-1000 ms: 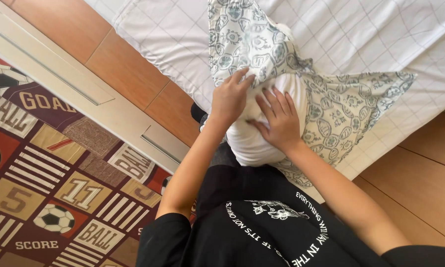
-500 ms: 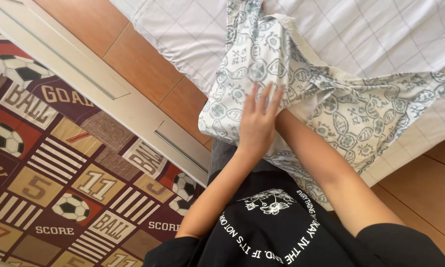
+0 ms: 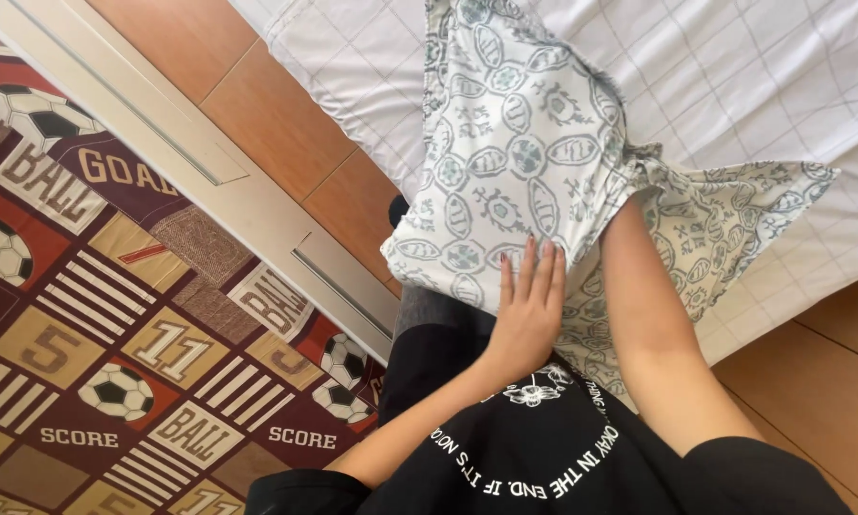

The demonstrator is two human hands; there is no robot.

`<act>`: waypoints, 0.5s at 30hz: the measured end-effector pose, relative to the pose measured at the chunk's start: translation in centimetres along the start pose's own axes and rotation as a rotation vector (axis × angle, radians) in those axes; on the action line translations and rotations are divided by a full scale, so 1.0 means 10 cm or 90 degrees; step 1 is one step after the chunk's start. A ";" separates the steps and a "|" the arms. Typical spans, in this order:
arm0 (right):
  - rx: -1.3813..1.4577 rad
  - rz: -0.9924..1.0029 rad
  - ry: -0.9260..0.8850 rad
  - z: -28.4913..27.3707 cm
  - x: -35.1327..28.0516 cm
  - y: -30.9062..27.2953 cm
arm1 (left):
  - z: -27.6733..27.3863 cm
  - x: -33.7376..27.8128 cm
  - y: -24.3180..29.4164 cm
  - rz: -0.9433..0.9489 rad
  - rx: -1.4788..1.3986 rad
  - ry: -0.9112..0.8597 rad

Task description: The person dusts a white pillow on a bed using a feather duster, then places a patterned pillowcase onto the pillow and smooths it out. Finally, they adjust the white fitted sheet on the mattress.

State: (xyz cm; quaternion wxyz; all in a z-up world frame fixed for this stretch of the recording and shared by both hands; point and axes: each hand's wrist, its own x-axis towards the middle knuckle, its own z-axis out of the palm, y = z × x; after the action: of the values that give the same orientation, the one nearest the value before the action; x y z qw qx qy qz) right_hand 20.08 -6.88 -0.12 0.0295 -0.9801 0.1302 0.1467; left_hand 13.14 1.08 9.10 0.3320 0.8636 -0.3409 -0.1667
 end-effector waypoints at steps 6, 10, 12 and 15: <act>0.005 -0.047 -0.021 0.57 -0.09 0.81 | 0.00 0.56 -0.67 -0.059 -0.029 0.172; 0.023 -0.080 -0.025 0.57 -0.09 0.88 | 0.13 0.85 -0.79 -0.090 0.132 0.168; 0.035 -0.094 -0.029 0.60 -0.09 0.90 | 0.16 0.95 -0.74 -0.066 0.094 0.214; 0.045 -0.114 -0.039 0.63 -0.10 0.97 | 0.10 0.98 -0.58 -0.059 -0.001 0.128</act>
State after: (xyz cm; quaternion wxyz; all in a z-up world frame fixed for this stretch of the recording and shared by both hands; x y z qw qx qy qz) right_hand 14.84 -15.42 -6.05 0.0811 -0.9813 0.0463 0.1686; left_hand 22.36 -3.04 3.72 0.3572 0.8905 -0.2654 -0.0948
